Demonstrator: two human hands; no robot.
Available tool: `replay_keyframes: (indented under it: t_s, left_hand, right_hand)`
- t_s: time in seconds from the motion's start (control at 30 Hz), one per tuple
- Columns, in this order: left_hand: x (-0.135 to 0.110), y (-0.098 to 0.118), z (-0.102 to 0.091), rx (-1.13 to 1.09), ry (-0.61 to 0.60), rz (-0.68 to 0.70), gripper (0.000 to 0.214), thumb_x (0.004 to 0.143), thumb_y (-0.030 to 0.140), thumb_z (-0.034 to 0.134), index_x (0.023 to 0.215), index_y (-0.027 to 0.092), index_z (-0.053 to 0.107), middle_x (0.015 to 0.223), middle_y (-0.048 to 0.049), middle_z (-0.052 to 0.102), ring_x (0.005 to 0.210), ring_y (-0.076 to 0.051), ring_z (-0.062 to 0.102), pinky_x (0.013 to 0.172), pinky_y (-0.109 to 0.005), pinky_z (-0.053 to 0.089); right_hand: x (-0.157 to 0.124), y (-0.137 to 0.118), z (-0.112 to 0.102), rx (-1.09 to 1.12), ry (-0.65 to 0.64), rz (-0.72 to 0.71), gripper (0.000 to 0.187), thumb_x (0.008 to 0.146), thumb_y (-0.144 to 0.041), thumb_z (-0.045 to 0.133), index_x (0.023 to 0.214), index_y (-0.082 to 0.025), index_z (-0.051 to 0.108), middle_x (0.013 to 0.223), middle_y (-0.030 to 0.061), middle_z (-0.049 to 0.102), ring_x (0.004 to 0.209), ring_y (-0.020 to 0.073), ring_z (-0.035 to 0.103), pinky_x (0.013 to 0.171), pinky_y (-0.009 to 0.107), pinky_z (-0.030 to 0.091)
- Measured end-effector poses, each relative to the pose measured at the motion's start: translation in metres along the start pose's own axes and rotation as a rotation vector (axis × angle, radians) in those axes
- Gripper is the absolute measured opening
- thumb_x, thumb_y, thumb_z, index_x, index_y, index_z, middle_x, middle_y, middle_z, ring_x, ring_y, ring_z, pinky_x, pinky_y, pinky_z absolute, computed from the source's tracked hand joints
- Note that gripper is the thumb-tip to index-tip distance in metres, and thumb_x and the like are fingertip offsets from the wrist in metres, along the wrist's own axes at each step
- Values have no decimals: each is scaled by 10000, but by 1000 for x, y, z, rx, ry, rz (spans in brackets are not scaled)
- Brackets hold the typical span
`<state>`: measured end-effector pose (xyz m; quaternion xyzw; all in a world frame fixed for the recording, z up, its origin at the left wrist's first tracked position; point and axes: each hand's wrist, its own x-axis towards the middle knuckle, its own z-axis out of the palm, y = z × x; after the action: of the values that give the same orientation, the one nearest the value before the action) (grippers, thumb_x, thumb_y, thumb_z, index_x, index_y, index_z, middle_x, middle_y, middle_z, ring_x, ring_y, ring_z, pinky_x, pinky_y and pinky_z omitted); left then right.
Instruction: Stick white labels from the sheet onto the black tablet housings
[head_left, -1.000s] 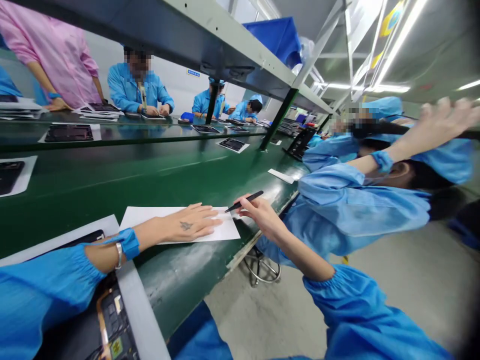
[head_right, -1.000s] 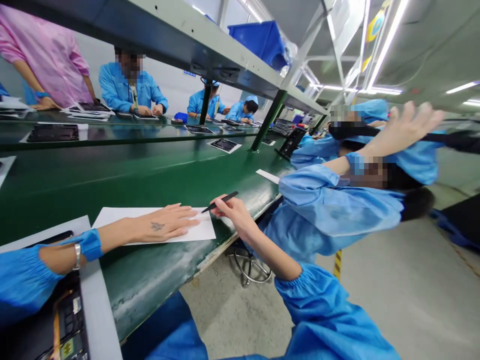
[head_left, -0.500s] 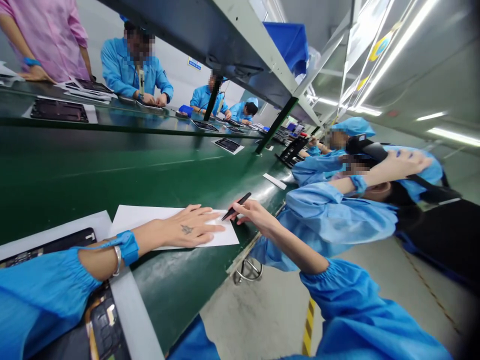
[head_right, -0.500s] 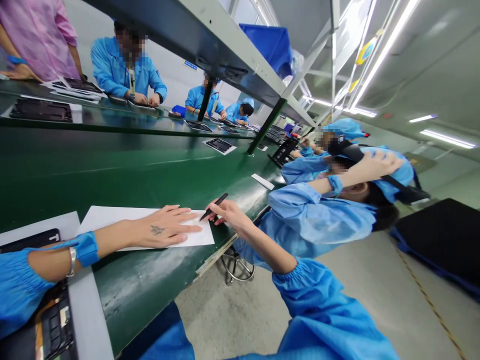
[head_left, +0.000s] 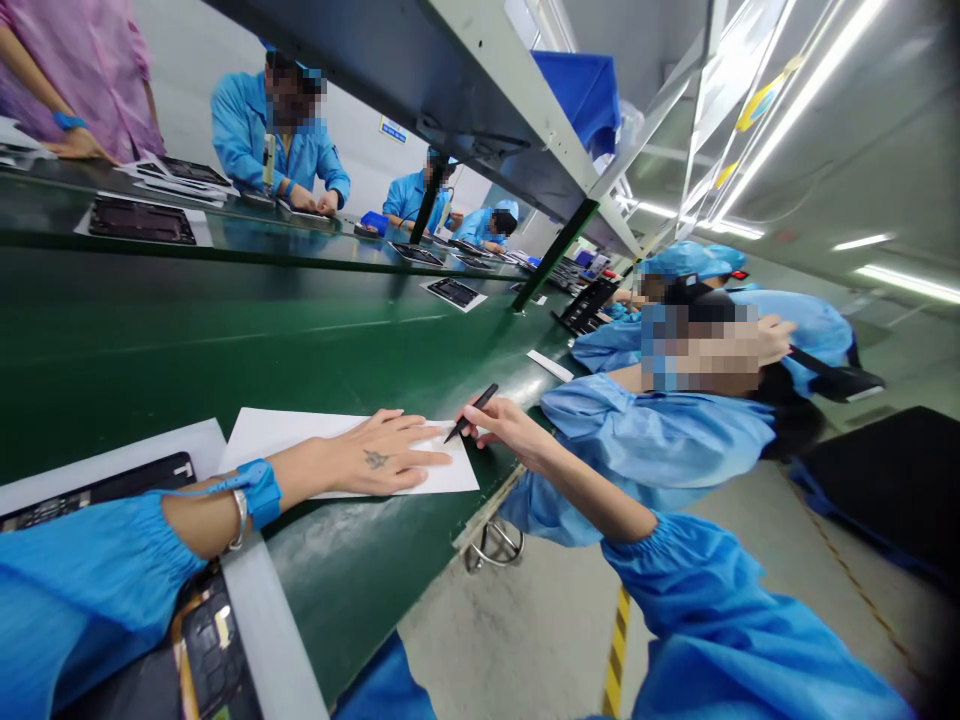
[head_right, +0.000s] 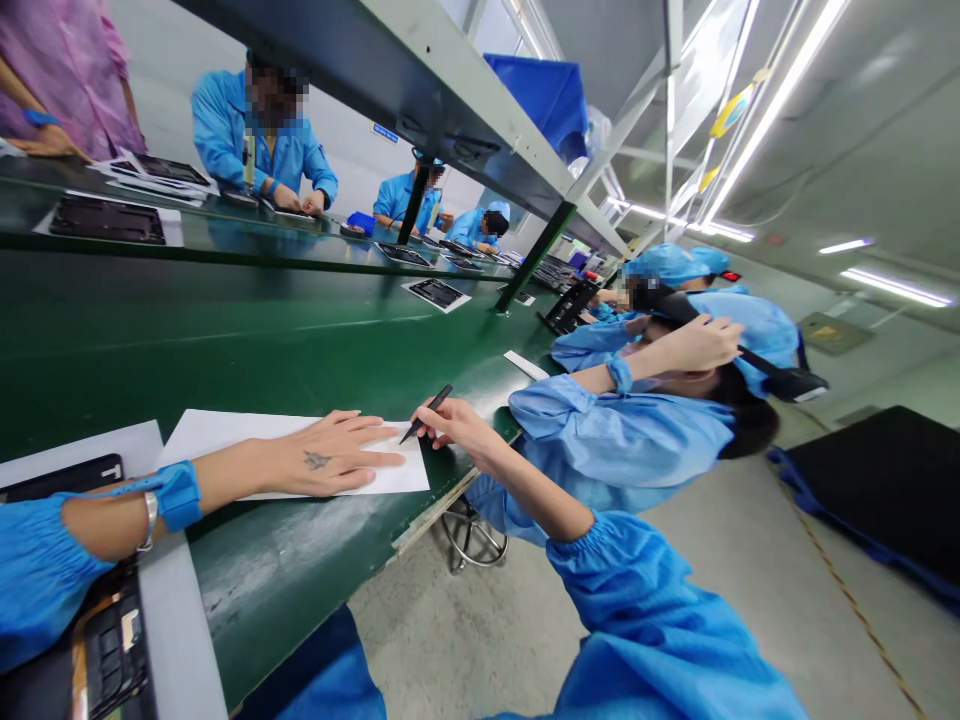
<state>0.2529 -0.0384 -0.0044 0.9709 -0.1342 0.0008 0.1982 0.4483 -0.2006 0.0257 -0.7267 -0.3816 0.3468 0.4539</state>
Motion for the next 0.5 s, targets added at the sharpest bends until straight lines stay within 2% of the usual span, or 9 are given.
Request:
replay_keyframes:
  t_s: [0.2, 0.27, 0.33, 0.43, 0.5]
  left_hand:
    - [1, -3, 8, 50, 32, 20, 422, 1043, 385, 390, 1462, 394, 439, 1618, -25, 277, 1492, -305, 222, 1185, -565, 143]
    - [3, 0, 9, 90, 23, 17, 425, 1052, 382, 380, 1474, 378, 427, 1612, -39, 292, 1492, -291, 229, 1188, -549, 155]
    - [-1, 4, 3, 141, 37, 13, 457, 1059, 412, 373, 1513, 359, 361, 1625, -55, 255, 1503, -278, 202, 1196, -535, 148]
    - [-32, 4, -26, 276, 199, -46, 517, 1049, 469, 391, 1538, 319, 310, 1633, -79, 225, 1509, -286, 172, 1193, -523, 163]
    - [-74, 0, -49, 393, 307, -171, 445, 1057, 426, 387, 1470, 268, 432, 1539, -98, 411, 1434, -282, 341, 1136, -456, 291]
  right_hand:
    - [-8, 9, 9, 184, 106, -83, 468, 641, -597, 825, 751, -156, 718, 665, 20, 645, 643, 128, 581, 577, 224, 484]
    - [-12, 4, 12, 289, 147, -143, 457, 651, -597, 824, 771, -168, 724, 672, 13, 628, 638, 124, 567, 584, 230, 490]
    - [-17, -5, 16, 363, 201, -207, 455, 638, -602, 834, 785, -185, 729, 671, 5, 610, 641, 126, 560, 589, 235, 495]
    - [-26, -19, 18, 347, 245, -264, 449, 615, -611, 846, 775, -203, 747, 696, 20, 610, 660, 142, 570, 590, 251, 506]
    - [-29, -27, 17, 286, 269, -275, 444, 614, -626, 837, 760, -214, 763, 741, 51, 632, 658, 162, 580, 580, 279, 516]
